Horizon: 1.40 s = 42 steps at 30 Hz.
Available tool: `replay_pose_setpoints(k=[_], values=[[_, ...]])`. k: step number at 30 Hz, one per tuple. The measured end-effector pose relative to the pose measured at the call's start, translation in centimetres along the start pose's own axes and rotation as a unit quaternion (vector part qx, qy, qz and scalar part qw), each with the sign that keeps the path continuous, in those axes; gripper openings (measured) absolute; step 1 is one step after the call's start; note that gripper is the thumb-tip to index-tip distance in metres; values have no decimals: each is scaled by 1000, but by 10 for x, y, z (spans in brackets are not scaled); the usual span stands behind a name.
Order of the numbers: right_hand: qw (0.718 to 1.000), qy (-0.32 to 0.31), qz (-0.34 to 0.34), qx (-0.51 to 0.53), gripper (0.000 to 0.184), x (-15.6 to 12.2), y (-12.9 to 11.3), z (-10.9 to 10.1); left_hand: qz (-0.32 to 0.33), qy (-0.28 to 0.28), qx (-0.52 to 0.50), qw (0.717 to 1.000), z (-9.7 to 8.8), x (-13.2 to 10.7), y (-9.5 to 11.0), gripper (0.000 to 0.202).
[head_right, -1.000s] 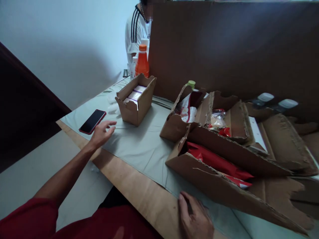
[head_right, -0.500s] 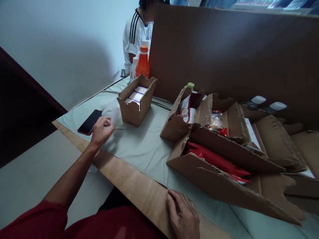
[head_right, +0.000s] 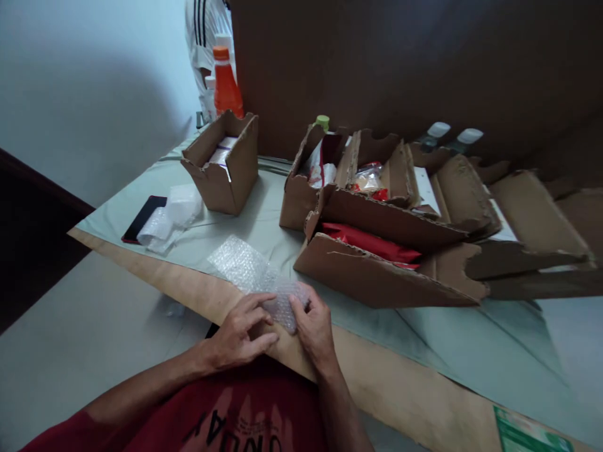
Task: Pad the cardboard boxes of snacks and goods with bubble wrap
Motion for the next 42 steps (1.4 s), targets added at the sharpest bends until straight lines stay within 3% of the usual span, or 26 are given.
replay_pose_setpoints(k=[2,4,8,11,14,16,19,21,23,25,29,31,33,34,36,38,40,42], values=[[1000,13,2,-8,44,-3,10,-20,19,9,53,998,-12,4,-2,5],[1000,15,10,-14,41,-8,18,-42,38,-15,106,994,-19,10,-7,9],[997,65,26,-25,40,-15,33,-89,84,-150,163,972,-5,20,-21,13],[979,188,23,-70,47,-21,44,-128,98,-192,186,959,7,21,-26,11],[925,334,-54,-173,36,-39,39,-145,105,-164,193,962,8,20,-25,14],[898,337,-164,-230,25,-51,21,-126,111,-149,193,964,6,19,-24,17],[887,163,-318,-292,25,-58,-8,-59,102,-170,198,960,10,19,-25,17],[869,55,-344,-351,23,-53,-14,-19,86,-197,208,954,14,18,-28,16],[853,38,-320,-410,23,-44,-5,-8,76,-210,215,951,17,18,-32,14],[843,96,-268,-456,27,-39,17,-33,73,-209,213,952,19,17,-35,13],[792,250,-177,-528,26,-57,68,-136,76,-210,200,954,17,17,-40,13],[758,335,-126,-545,28,-74,80,-179,81,-210,195,955,14,18,-37,15],[746,395,-102,-526,28,-85,77,-196,86,-192,189,959,11,23,-28,17],[755,403,-113,-504,27,-87,70,-191,91,-176,183,963,10,27,-22,18],[796,367,-174,-450,22,-80,48,-157,109,-145,162,970,14,35,-6,22],[839,264,-238,-413,21,-63,24,-102,145,-135,140,970,24,43,7,23],[857,149,-261,-419,26,-43,9,-48,175,-150,134,964,36,48,10,19],[863,78,-274,-417,30,-29,4,-15,171,-169,150,959,43,46,0,15]])
Point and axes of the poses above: each hand's wrist, its own x-axis towards the middle knuckle, its own z-axis out of the palm, y = z × x, the point moved 4 cm from there along x, towards the middle knuckle, and after that the axes turned 12 degrees about z, right-handed, at the moved point
